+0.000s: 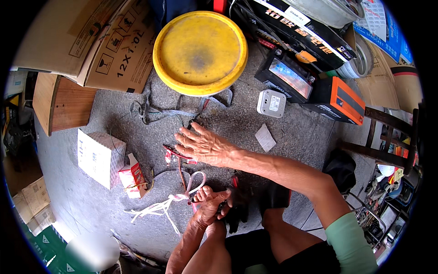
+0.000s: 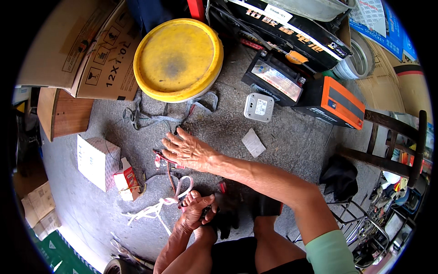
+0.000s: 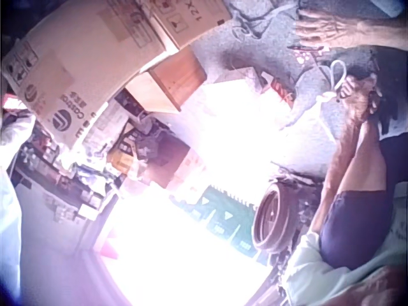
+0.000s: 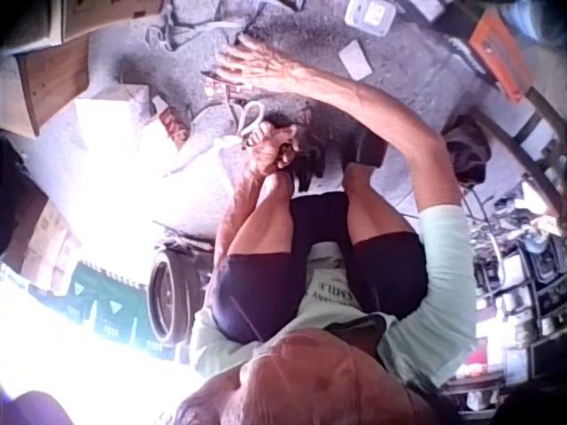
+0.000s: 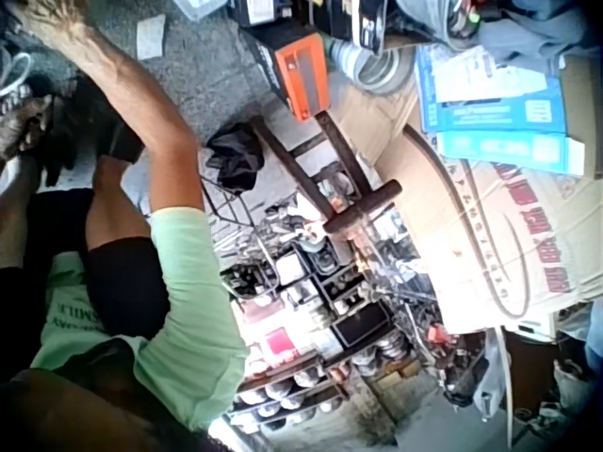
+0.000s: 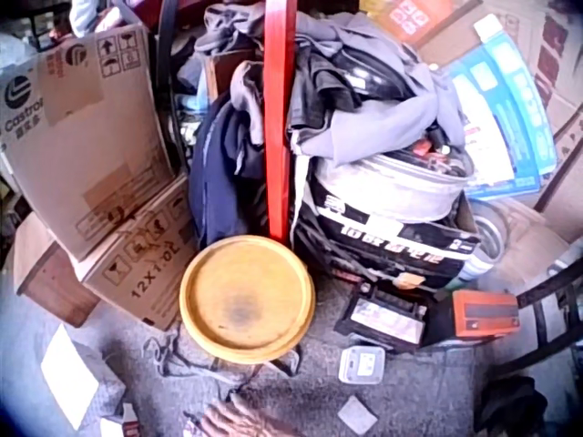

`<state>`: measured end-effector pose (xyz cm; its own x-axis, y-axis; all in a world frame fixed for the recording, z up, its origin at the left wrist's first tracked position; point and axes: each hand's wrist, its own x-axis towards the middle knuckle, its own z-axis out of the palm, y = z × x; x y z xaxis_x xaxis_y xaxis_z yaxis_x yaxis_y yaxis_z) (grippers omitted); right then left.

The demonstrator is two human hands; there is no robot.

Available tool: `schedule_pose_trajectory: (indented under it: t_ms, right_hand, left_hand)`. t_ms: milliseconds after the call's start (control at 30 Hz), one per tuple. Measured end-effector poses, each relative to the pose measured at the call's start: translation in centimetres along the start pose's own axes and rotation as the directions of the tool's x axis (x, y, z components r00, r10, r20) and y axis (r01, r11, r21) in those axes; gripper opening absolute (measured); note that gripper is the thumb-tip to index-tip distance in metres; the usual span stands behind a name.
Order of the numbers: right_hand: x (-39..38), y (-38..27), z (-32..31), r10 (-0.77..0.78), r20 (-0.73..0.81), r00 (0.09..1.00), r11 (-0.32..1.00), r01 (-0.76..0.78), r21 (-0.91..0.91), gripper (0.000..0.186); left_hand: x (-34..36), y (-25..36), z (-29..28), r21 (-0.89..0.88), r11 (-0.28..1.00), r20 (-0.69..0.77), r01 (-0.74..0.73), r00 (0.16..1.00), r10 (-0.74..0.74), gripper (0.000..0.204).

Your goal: The person sits on the floor and sorts small metal parts from a pile on the ground into a white bucket. They pick up individual pieces, inspect them, and place them into the bucket. The person also moves a yellow lid and handles a red wire during the process.

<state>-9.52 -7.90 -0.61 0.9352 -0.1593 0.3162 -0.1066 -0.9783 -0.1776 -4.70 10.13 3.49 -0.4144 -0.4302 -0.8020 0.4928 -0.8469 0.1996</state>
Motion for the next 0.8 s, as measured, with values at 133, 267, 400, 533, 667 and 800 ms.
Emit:
schedule_pose_trajectory:
  t_ms: [133, 267, 400, 533, 667, 800]
  right_hand:
    - [-1.1, -0.5, -0.1, 0.015, 0.399, 0.917, 1.0, -0.016, -0.001, 0.031]
    - [-5.4, -0.1, -1.3, 0.094, 0.405, 0.91, 0.983, -0.15, 0.108, 0.026]
    - [-5.9, 0.5, -5.3, 0.419, 0.436, 0.796, 0.764, -0.569, 0.304, 0.023]
    - [-8.0, 1.3, -8.4, 0.606, 0.524, 0.598, 0.25, -0.769, 0.589, 0.016]
    - [-9.0, -0.2, -9.8, 0.516, 0.661, 0.545, -0.035, -0.757, 0.652, 0.023]
    - [-11.1, -4.7, -8.6, 0.319, 0.583, 0.747, 0.375, -0.664, 0.647, 0.032]
  left_hand:
    - [-0.4, 0.1, -0.3, -0.049, 0.997, -0.053, -0.068, 0.996, 0.065, 0.04]
    - [-1.1, 0.8, -2.2, -0.15, 0.977, -0.107, -0.15, 0.985, 0.135, 0.034]
    - [-1.8, 1.3, -3.8, -0.283, 0.907, -0.176, -0.314, 0.946, 0.272, 0.032]
    - [-2.6, 2.5, -4.8, -0.344, 0.85, -0.162, -0.399, 0.917, 0.365, 0.031]
    - [-4.1, 3.2, -6.7, -0.305, 0.811, -0.255, -0.499, 0.864, 0.435, 0.027]
    - [-6.0, 3.3, -8.4, 0.059, 0.915, -0.368, -0.399, 0.843, 0.391, 0.025]
